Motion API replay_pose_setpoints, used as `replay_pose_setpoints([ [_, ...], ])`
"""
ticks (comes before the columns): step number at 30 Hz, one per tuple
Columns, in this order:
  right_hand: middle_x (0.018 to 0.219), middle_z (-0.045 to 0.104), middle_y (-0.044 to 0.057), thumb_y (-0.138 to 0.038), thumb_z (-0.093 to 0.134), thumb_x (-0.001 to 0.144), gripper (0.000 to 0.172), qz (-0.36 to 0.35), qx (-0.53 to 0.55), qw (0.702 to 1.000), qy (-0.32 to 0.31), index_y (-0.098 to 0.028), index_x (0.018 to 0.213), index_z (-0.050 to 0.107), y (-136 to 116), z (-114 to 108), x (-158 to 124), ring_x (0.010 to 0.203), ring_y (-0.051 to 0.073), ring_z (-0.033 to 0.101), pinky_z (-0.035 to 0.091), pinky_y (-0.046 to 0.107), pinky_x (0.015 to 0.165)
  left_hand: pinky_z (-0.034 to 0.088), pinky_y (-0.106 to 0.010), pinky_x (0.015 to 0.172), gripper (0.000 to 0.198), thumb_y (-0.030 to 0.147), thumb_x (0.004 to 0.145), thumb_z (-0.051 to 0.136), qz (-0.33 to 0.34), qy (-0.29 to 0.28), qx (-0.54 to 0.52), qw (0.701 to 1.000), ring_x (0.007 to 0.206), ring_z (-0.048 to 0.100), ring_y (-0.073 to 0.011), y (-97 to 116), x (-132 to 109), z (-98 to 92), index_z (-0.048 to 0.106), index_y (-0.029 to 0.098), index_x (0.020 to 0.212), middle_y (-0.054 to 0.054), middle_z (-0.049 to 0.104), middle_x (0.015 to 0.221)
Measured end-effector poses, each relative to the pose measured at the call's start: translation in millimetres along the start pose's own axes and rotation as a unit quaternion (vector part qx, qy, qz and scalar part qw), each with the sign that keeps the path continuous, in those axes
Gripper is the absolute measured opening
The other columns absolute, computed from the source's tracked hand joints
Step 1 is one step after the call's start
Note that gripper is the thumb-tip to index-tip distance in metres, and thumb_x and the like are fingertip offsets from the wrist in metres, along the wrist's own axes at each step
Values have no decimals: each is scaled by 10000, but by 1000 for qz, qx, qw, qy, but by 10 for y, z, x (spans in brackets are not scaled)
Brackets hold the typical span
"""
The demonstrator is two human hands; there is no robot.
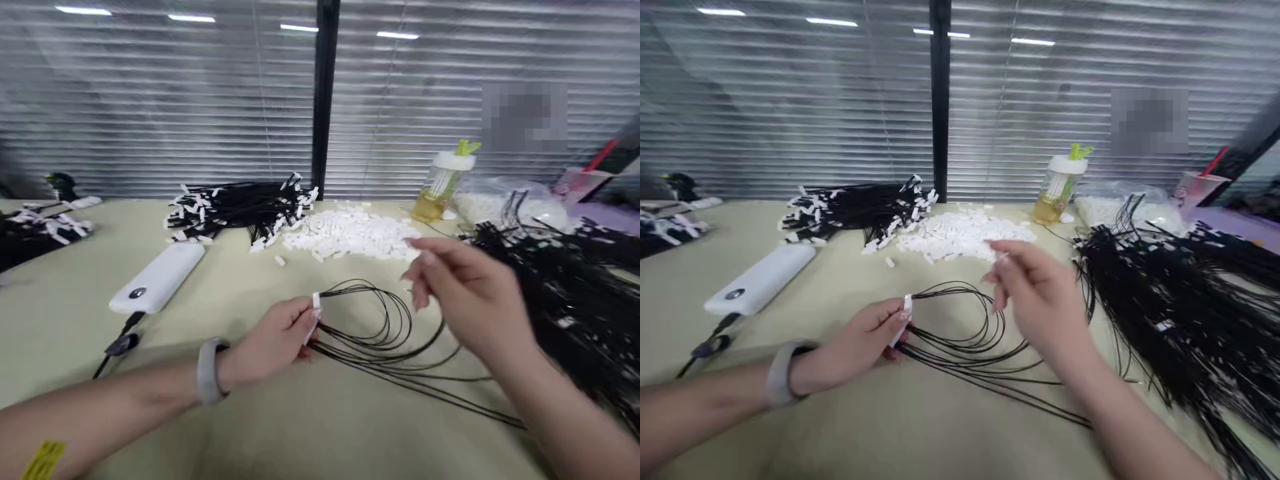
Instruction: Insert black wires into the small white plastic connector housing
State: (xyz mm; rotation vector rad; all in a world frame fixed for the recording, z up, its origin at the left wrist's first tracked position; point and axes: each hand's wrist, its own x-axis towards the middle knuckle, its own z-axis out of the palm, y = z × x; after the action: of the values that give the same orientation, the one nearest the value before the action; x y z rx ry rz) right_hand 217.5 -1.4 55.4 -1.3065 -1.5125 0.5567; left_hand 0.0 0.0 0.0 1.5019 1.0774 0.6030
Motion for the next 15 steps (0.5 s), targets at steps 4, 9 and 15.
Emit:
replay_pose_setpoints([
  [4,639,560,-6,-307,427,858,214,-63,-62,990,-107,-211,914,610,129,245,-140,566,85,534,438,203,528,482,-195,520,299,441,856,343,4,-1,-2,1000,620,465,-85,-2,15,7,424,182,729,24,445,705],
  [9,847,584,29,-202,416,855,239,-129,-74,971,-186,-216,956,631,161,348,-196,780,105,553,449,238,703,498,-218,534,271,413,857,351,12,-7,16,1000,612,468,-89,19,13,19,434,179,746,26,441,685],
  [15,647,614,-55,-200,556,753,158,-29,-75,982,-170,-241,905,559,182,432,-250,560,79,520,415,205,541,495,-221,519,255,371,870,330,43,-16,57,997,552,447,-77,22,-4,33,429,181,731,39,428,647],
])
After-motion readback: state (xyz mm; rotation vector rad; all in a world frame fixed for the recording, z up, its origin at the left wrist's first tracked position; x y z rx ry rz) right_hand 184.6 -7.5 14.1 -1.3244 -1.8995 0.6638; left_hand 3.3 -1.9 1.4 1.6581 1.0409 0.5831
